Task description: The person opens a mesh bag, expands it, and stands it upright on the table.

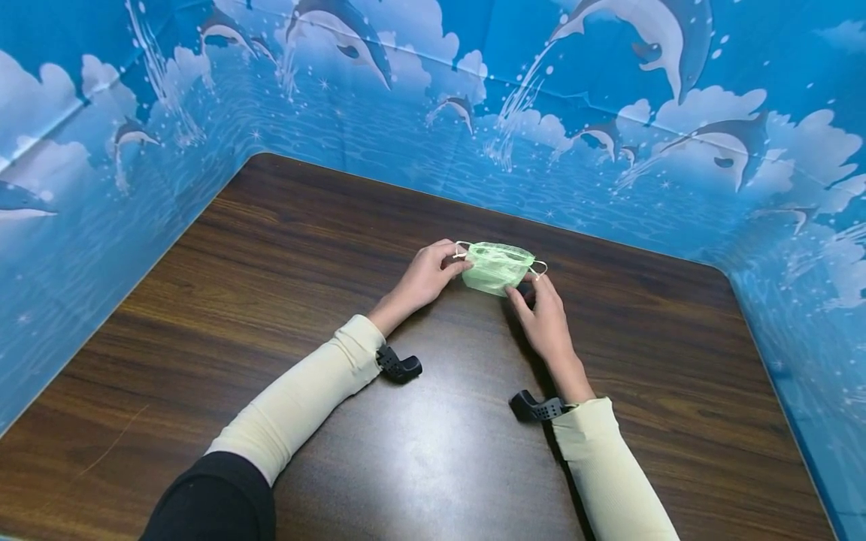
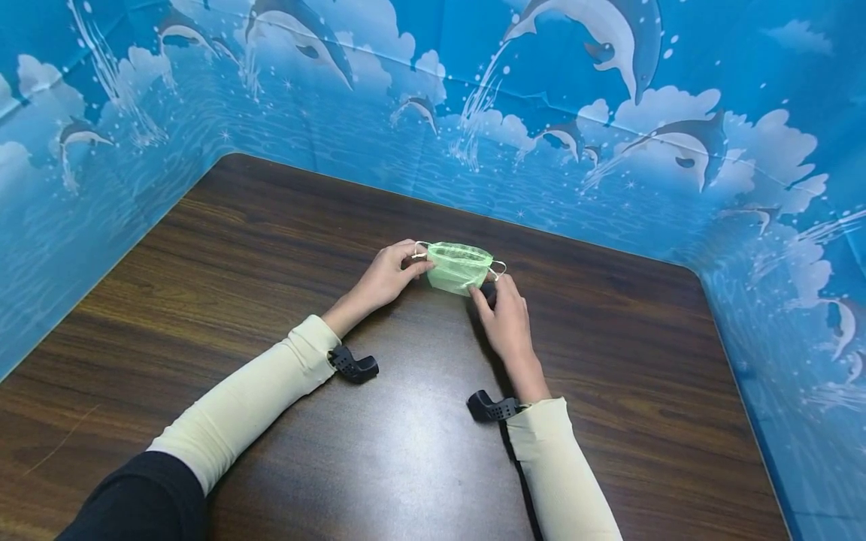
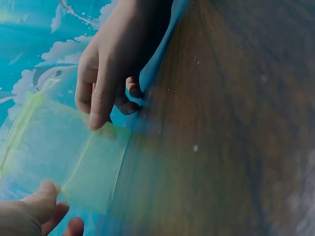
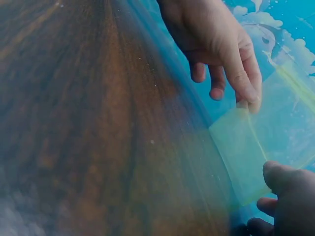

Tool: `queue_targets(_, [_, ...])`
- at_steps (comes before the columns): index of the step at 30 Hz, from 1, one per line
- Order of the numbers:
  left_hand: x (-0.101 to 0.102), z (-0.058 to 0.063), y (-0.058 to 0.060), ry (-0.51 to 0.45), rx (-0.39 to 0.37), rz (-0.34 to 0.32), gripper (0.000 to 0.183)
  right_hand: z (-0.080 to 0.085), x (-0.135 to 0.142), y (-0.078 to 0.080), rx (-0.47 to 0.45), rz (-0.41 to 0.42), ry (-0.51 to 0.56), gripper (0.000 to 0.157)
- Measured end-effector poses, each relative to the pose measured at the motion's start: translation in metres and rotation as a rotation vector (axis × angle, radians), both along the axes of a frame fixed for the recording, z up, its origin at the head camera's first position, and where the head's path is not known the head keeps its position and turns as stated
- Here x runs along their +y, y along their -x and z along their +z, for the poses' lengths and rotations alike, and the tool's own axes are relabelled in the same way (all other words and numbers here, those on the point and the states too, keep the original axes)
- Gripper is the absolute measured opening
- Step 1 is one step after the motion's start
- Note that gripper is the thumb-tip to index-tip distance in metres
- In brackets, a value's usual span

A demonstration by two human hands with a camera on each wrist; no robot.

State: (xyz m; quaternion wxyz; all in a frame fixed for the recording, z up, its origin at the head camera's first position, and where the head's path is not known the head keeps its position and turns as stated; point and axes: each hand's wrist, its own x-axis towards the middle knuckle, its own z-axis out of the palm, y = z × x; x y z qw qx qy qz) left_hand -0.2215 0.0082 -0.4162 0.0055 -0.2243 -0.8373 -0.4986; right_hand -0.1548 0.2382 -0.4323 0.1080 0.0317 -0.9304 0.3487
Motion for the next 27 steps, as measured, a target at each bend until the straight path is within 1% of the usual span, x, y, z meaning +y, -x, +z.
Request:
queue_targets(3, [-0.0011,0.0008,0.0001,0.008,-0.018,-0.016,0.023,-0.0005,0.0005,0.0001,-0.004,0.007,0.001,0.041])
queue_targets(8, [-0.0045,0.0037,0.0022,0.012,-0.051,-0.053,0.028,-0.0002,0.0015,0.0002,-0.006,0.020,0.012,0.048])
queue_targets(12, [-0.0060,0.0056,0.0040,0.031,-0.079,-0.084,0.032,0.0006,0.0029,-0.0003,-0.011,0.027,0.018,0.049])
queue_targets(14, [-0.0065,0.0060,0.0040,0.033,-0.084,-0.090,0.033,0.0009,0.0030,-0.0005,-0.011,0.030,0.021,0.048])
queue_targets(18, [-0.0059,0.0065,0.0029,0.013,-0.063,-0.096,0.029,0.0016,0.0028,-0.0005,0.004,0.040,0.025,0.044])
queue_targets(23, [-0.0044,0.0062,0.0023,-0.019,-0.022,-0.096,0.020,0.0005,0.0033,0.0004,0.057,0.047,0.017,0.028])
queue_targets(27, [-0.0047,0.0072,0.0024,-0.008,-0.022,-0.096,0.023,0.0003,0.0035,0.0009,0.090,0.044,0.022,0.023])
